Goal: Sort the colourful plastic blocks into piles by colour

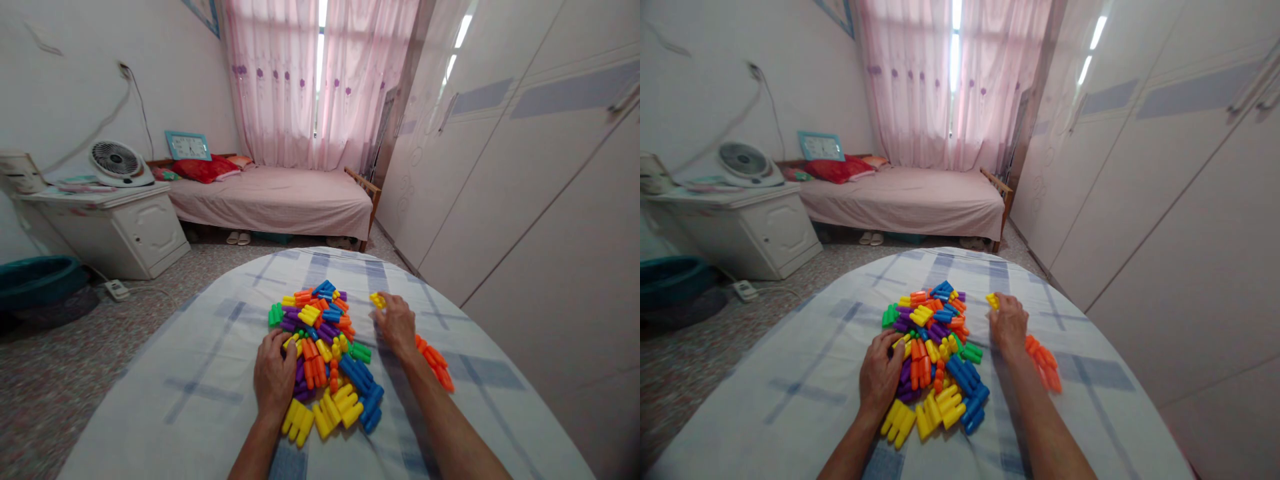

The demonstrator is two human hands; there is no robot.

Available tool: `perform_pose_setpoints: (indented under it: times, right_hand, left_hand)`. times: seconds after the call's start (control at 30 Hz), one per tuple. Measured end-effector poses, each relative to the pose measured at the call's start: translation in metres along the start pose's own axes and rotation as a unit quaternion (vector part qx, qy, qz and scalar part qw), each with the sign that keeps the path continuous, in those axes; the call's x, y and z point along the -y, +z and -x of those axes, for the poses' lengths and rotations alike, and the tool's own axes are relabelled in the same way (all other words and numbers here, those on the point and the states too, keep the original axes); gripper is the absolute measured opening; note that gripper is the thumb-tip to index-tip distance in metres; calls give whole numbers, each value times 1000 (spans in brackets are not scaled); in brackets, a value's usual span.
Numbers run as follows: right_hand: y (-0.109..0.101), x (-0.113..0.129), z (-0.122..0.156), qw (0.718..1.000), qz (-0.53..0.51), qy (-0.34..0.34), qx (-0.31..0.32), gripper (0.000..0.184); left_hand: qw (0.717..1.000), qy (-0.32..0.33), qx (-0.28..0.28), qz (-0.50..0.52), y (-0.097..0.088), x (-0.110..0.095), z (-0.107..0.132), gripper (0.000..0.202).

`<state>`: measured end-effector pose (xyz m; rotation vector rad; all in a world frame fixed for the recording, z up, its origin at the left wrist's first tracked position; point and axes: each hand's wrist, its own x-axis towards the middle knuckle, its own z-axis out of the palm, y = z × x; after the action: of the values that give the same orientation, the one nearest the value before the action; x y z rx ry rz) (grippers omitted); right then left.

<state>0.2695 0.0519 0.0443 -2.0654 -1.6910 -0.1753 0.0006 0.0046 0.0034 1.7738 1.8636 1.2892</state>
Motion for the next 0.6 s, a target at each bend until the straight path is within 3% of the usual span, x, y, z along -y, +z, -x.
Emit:
perform_pose_setpoints:
  times: [0.1,0.23,0.6]
  right_hand:
    - [-8,-18,1,997,58,32,37,36]
    - [-6,-27,6,994,59,8,90,39]
    - [15,-28,-23,994,72,-17,81,48]
  left_hand:
    - [1000,0,-4,-2,-1,-1,0,26]
    - [1000,-3,2,0,-1,0,0,26]
    - [1000,-6,5,3,2,2,1,26]
